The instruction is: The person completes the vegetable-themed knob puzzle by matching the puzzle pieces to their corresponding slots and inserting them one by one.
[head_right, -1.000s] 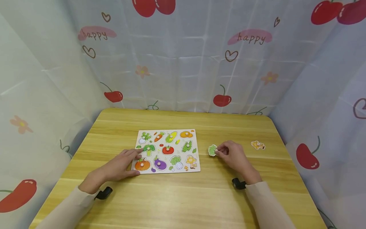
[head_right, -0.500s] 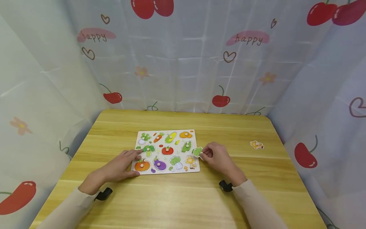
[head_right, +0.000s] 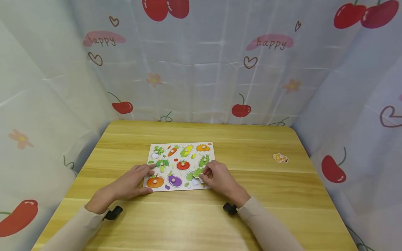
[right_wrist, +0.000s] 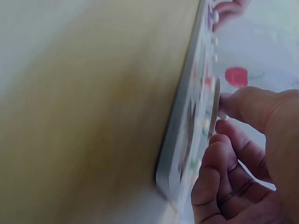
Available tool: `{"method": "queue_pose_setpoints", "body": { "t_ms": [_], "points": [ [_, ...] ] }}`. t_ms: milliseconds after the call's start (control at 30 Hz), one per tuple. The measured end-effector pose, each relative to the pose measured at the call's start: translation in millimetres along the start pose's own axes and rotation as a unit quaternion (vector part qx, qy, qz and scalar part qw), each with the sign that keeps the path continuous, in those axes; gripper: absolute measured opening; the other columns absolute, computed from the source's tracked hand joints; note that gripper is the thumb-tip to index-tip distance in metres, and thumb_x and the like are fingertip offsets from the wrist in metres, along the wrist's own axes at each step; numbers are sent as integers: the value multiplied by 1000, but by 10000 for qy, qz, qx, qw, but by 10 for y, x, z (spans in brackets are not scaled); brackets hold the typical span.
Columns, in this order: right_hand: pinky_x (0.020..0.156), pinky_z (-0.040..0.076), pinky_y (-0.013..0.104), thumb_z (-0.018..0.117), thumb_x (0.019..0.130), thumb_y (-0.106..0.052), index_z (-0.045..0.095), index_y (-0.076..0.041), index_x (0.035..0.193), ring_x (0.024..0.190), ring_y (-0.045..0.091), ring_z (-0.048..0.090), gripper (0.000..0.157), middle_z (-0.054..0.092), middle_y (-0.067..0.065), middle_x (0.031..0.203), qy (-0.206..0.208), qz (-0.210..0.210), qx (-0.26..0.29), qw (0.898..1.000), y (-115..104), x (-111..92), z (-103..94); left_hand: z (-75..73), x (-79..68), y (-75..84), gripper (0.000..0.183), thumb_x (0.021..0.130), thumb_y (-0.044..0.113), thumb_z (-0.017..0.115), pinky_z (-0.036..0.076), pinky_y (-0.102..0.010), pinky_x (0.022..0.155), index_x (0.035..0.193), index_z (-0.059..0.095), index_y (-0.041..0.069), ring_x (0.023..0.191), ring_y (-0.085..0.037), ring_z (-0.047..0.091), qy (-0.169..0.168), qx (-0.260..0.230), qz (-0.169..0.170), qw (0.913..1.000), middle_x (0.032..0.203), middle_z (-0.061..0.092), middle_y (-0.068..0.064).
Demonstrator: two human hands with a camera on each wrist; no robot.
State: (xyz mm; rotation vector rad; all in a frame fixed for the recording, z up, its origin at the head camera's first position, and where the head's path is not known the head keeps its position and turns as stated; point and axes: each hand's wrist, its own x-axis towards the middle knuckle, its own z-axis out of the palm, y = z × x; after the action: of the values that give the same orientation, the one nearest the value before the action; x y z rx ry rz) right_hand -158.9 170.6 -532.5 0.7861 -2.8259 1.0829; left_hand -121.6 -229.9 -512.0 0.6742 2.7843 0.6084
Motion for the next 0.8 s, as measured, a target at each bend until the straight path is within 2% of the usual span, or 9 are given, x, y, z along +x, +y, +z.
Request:
{"method": "queue_pose_setpoints", "body": {
  "t_ms": [233,800],
  "points": [
    [69,54,19,94,100,-15,80,-12,96,79,10,63,15,72,-1,92,-56,-286,-61,9996,-114,66,172,11,-5,-20,69,104,40,91,47,-72,132,158,61,7,161,-45,52,20,44,11,10000,183,50,-15],
    [71,53,19,94,100,-19,81,-12,97,81,10,61,15,71,-1,92,-251,-40,-279,9993,-222,108,225,-6,-12,-3,74,104,38,91,47,-73,131,162,59,4,161,-46,53,39,29,44,10000,183,50,-16]
  ]
}}
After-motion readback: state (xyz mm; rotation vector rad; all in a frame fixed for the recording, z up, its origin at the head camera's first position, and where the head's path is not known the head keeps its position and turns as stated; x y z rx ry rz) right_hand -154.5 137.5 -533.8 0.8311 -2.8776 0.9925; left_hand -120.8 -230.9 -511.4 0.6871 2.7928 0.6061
